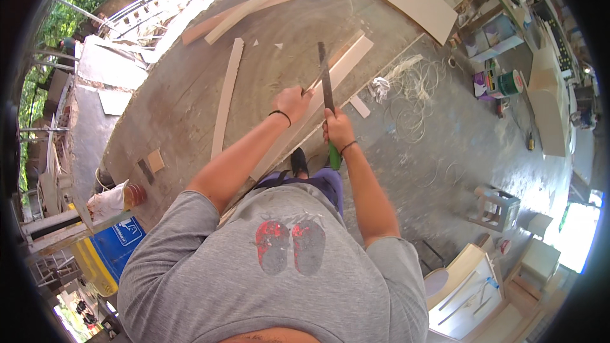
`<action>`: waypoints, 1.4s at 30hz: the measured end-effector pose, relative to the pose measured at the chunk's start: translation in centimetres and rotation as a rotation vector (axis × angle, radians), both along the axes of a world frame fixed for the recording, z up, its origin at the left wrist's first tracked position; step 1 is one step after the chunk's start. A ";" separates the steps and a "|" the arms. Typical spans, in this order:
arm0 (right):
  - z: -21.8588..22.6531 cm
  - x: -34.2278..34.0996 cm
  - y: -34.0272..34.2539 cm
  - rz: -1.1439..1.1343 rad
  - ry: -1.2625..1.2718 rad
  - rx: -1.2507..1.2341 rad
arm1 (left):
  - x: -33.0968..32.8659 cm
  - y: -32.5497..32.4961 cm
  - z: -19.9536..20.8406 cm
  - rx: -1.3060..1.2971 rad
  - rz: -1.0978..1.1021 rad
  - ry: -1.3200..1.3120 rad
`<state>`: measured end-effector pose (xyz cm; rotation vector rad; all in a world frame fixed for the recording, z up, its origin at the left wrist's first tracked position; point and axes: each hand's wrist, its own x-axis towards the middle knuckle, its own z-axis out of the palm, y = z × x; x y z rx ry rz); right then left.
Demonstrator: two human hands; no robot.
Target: The person smooths the edges of a piece of wood using a hand file and then uses a power angle grinder to sand the same piece of wood.
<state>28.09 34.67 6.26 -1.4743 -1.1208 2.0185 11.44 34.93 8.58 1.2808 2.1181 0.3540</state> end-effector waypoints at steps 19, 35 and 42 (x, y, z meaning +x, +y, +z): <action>2.8 2.6 3.2 0.229 -0.250 0.034 | 0.5 -0.3 -0.1 0.079 -0.049 -0.031; 3.5 1.5 4.3 0.393 -0.543 0.334 | 0.4 3.5 -1.0 0.156 -0.030 -0.014; 1.9 2.4 -0.8 -0.085 -0.017 0.156 | 1.2 3.1 -0.6 0.132 -0.004 0.073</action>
